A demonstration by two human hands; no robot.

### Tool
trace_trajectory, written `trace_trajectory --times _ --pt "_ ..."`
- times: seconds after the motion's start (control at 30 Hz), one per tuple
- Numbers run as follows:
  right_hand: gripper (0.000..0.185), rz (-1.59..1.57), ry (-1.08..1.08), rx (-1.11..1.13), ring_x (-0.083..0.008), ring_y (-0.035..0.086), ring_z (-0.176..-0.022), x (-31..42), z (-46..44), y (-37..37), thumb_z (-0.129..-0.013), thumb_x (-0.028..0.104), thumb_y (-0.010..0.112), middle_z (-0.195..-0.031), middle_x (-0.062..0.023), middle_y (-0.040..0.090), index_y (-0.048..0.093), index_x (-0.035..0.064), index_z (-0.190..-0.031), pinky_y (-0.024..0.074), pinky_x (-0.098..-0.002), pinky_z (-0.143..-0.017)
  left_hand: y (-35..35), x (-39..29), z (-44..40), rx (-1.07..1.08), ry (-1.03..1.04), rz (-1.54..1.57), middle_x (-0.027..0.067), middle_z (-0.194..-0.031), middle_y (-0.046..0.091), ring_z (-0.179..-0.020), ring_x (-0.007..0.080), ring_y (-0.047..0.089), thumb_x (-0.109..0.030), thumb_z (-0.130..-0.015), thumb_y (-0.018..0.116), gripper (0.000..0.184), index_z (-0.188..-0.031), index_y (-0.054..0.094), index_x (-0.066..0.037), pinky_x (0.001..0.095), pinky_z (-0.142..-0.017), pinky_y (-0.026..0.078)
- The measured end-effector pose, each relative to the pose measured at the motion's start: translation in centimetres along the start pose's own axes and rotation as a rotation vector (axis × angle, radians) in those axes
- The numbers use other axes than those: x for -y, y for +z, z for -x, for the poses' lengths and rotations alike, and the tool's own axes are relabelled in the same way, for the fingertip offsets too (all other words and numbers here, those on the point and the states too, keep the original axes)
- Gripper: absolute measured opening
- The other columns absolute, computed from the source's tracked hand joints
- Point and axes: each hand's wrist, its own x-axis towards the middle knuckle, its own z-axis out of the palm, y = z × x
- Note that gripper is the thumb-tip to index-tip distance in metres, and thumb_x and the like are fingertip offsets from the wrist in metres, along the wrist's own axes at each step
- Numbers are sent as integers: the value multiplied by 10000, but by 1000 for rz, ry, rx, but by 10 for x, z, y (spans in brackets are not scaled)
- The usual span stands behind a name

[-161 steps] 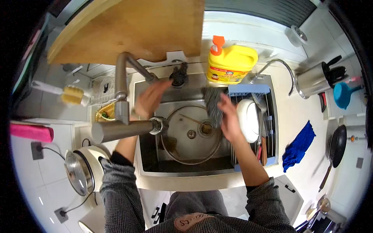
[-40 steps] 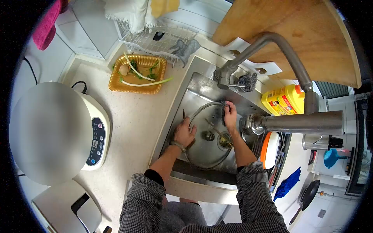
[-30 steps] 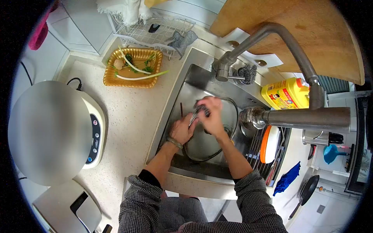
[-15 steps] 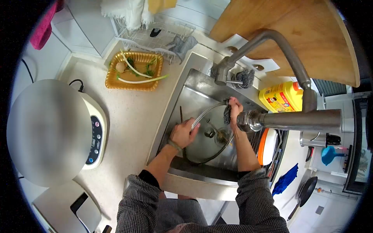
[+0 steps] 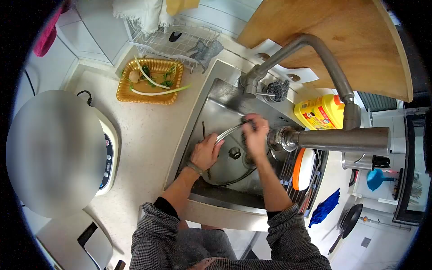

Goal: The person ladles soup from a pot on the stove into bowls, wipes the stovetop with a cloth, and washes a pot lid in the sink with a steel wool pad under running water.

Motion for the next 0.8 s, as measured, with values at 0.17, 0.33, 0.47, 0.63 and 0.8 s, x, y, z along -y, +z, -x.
trace_trajectory --times 0.17,0.33,0.47,0.63,0.8 --pt "147 10 -143 96 -162 483 -999 10 13 5 -763 116 608 -898 -29 558 606 70 -902 371 -285 -892 4 1 5 -4 51 -9 225 -765 564 -694 435 568 -175 -925 527 150 -928 484 -31 469 -569 451" --pt "213 -214 226 -21 -217 515 -823 -20 -13 -14 -726 118 627 -827 -67 586 613 58 -930 403 -315 -796 2 -2 0 -74 74 72 226 -758 558 -684 445 557 -169 -923 539 156 -913 474 -27 467 -550 434" --pt "201 184 -239 90 -218 502 -889 37 13 -1 -672 100 643 -835 -62 574 617 87 -871 354 -330 -879 2 -1 5 4 17 33 226 -755 561 -680 442 561 -179 -922 544 169 -909 475 -26 472 -549 430" --pt "155 -955 596 -22 -192 509 -918 -103 -16 -25 -801 174 582 -887 -20 547 616 97 -930 393 -324 -865 -6 -1 0 10 22 29 223 -761 565 -688 422 574 -208 -924 542 199 -913 481 -19 463 -558 437" --pt "161 -630 399 -96 -201 511 -903 -59 1 -20 -803 168 589 -954 -29 534 607 86 -941 405 -294 -840 -12 4 -8 -38 -8 27 214 -773 575 -685 410 583 -243 -921 542 230 -937 496 -18 445 -563 448"
